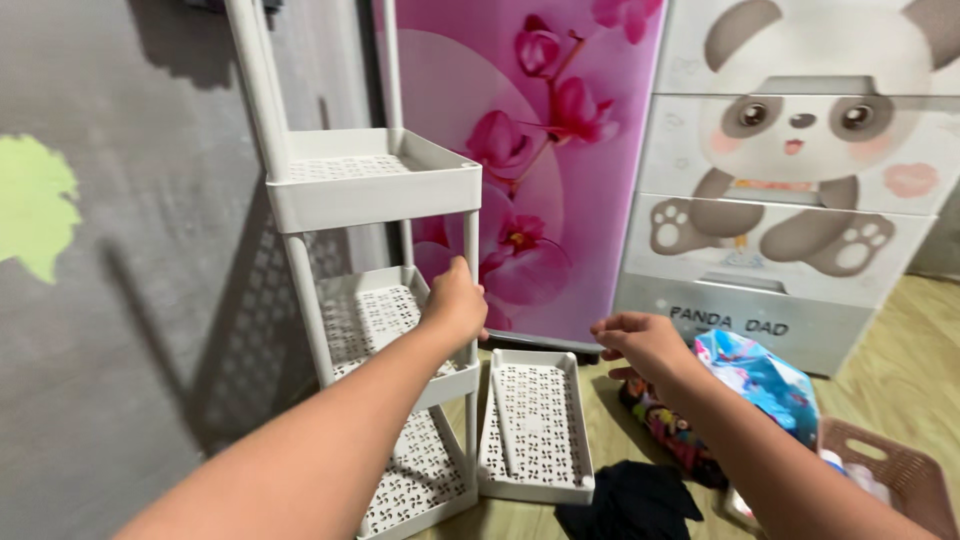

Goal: The person removes items from a white three-tier plastic shelf, including a pencil case, a package of diapers, and a brown basket. They then detach the top shelf tray and remove the vertical support poles one by one, leaving the shelf frame empty.

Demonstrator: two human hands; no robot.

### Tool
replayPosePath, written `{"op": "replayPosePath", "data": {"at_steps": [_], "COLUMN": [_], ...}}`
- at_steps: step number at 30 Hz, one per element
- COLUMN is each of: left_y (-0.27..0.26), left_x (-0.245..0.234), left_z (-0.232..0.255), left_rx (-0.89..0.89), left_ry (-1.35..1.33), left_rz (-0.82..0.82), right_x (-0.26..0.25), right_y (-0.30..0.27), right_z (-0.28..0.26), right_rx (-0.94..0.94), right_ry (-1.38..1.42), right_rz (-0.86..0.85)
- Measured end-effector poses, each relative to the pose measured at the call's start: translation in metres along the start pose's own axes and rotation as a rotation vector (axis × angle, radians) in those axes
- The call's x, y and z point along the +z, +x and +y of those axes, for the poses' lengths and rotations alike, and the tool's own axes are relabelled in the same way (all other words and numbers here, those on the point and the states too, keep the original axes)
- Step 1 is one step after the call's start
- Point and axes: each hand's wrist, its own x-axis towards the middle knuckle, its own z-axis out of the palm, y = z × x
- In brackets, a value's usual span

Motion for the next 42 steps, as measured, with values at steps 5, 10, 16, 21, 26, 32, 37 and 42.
{"op": "replayPosePath", "data": {"at_steps": [5, 10, 16, 21, 26, 32, 37, 42], "left_y": [0.028, 0.069, 0.130, 0.099, 0.021, -0.010, 0.010, 0.000], "left_x": [0.032, 0.068, 0.108, 0.068, -0.032, -0.144, -0.164, -0.151], "left_z": [0.006, 0.009, -0.008, 0.046, 0.101, 0.106, 0.063, 0.045], "left_rx": [0.034, -0.060, -0.013, -0.046, 0.366, 0.439, 0.581, 0.424], "left_ry": [-0.051, -0.085, 0.107, 0.263, 0.179, -0.175, 0.149, 0.444], "left_rz": [-0.035, -0.016, -0.051, -0.151, -0.081, 0.346, 0.411, 0.243], "right_x": [-0.015, -0.022, -0.027, -0.026, -0.017, 0.021, 0.064, 0.106], "right_y": [-0.006, -0.005, -0.008, 0.005, 0.009, -0.001, -0.011, -0.013], "right_z": [0.001, -0.008, -0.029, -0.055, -0.105, -0.180, -0.247, -0.288], "right_rx": [0.030, -0.108, -0.137, -0.193, -0.263, -0.428, -0.525, -0.610], "right_ry": [-0.097, -0.252, -0.327, -0.263, -0.227, -0.061, 0.078, 0.057], "right_rz": [0.028, 0.014, -0.024, -0.034, -0.053, -0.125, -0.215, -0.241]}}
